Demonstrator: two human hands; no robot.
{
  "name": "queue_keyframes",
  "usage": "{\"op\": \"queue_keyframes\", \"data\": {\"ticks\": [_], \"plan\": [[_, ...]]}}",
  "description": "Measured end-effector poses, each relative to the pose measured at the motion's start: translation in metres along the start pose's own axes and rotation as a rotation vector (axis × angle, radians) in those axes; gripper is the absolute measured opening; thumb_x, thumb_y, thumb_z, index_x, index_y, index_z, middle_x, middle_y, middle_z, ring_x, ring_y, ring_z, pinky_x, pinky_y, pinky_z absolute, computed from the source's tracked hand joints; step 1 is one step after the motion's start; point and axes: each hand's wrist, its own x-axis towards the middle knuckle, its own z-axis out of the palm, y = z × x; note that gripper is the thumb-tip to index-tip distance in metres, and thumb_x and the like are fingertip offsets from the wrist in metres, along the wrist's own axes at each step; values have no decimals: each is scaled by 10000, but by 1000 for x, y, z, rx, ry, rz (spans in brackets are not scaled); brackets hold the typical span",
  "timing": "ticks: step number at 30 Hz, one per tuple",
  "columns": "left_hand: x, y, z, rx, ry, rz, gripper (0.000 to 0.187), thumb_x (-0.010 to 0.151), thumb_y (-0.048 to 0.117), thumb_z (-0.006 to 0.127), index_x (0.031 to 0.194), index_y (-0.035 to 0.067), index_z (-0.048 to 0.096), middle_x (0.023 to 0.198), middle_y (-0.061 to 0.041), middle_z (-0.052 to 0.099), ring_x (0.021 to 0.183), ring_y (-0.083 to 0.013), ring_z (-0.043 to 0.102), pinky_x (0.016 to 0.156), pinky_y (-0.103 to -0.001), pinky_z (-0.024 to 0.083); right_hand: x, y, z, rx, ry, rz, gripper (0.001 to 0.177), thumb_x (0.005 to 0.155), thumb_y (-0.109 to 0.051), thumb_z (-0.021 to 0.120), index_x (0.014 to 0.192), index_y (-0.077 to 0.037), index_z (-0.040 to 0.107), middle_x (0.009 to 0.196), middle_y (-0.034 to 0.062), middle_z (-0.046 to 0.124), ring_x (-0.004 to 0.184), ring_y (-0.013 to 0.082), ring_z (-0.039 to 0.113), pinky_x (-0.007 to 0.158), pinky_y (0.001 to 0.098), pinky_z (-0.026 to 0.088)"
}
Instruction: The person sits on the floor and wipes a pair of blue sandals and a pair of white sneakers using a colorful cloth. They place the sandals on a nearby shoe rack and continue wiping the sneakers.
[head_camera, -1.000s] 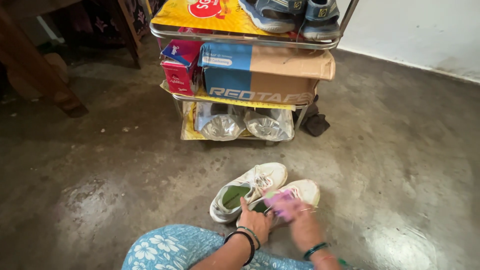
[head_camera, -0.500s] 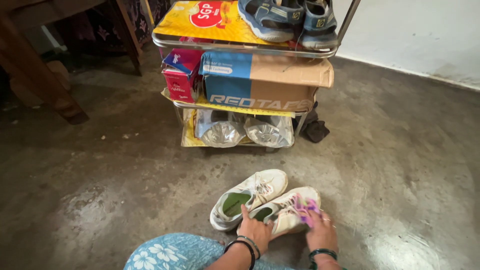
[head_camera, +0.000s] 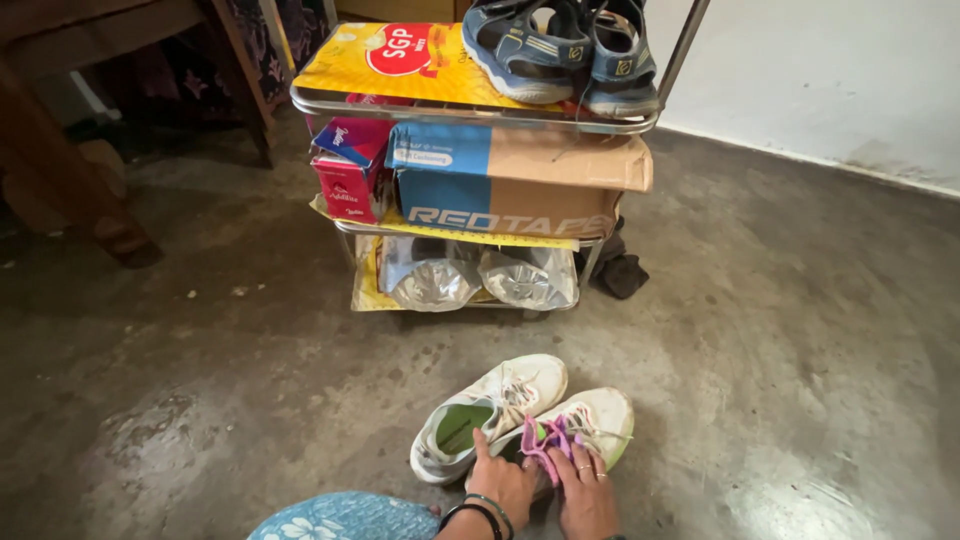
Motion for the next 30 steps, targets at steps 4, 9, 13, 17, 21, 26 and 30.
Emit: {"op": "queue_keyframes", "data": {"ticks": [4, 9, 13, 17, 21, 26, 30], "plan": [[5, -2, 4, -34, -24, 2, 469, 963, 223, 565, 1369, -9, 542, 950, -195, 757, 940, -423, 723, 1122, -843, 2, 0, 17, 1, 4, 11, -22, 629, 699, 5, 659, 1291, -207, 658, 1360, 174, 585, 1250, 437, 538, 1024, 512, 475], [25, -6, 32, -37, 34, 14, 440, 945, 222, 563, 1342, 32, 578, 892, -213, 748, 904, -427, 725, 1089, -865, -10, -9, 62, 9, -28, 58, 171, 681, 667, 30, 673, 1297, -228, 677, 1343, 177, 607, 1205, 440, 578, 987, 518, 510], [46, -17, 71, -85, 195, 36, 370, 1065, 321, 447, 1289, 94, 635, 778, -242, 725, 784, -445, 728, 1055, -886, -8, -21, 114, 15, 67, 209, 413, 627, 749, 20, 653, 1303, -272, 683, 1281, 164, 659, 1163, 403, 660, 995, 500, 553], [45, -13, 61, -80, 100, -13, 595, 1104, 593, 396, 1195, 77, 679, 790, -235, 717, 809, -444, 707, 1046, -890, -3, -8, 87, 9, 0, 225, 441, 617, 740, -22, 707, 1300, -280, 686, 1275, 214, 636, 1120, 434, 646, 977, 526, 545], [60, -16, 81, -46, 152, 23, 351, 1040, 202, 413, 1219, 54, 677, 777, -219, 732, 754, -432, 730, 1032, -908, -19, -7, 68, 52, 65, 244, -63, 628, 674, -113, 708, 1280, -252, 625, 1368, 240, 582, 1219, 436, 587, 958, 534, 529], [53, -16, 73, -45, 124, 14, 351, 1025, 179, 424, 1221, 21, 668, 824, -207, 744, 833, -433, 726, 1051, -900, -29, -22, 46, 72, -149, 62, 0, 683, 705, -255, 747, 1369, -350, 620, 1394, 116, 562, 1216, 404, 560, 958, 588, 478], [42, -11, 56, -41, 97, 17, 361, 996, 190, 456, 1238, 7, 651, 843, -217, 743, 866, -431, 723, 1063, -876, -26, -17, 45, 47, -50, -139, 44, 701, 729, -184, 712, 1404, -329, 591, 1477, 126, 514, 1308, 397, 506, 990, 572, 466]]}}
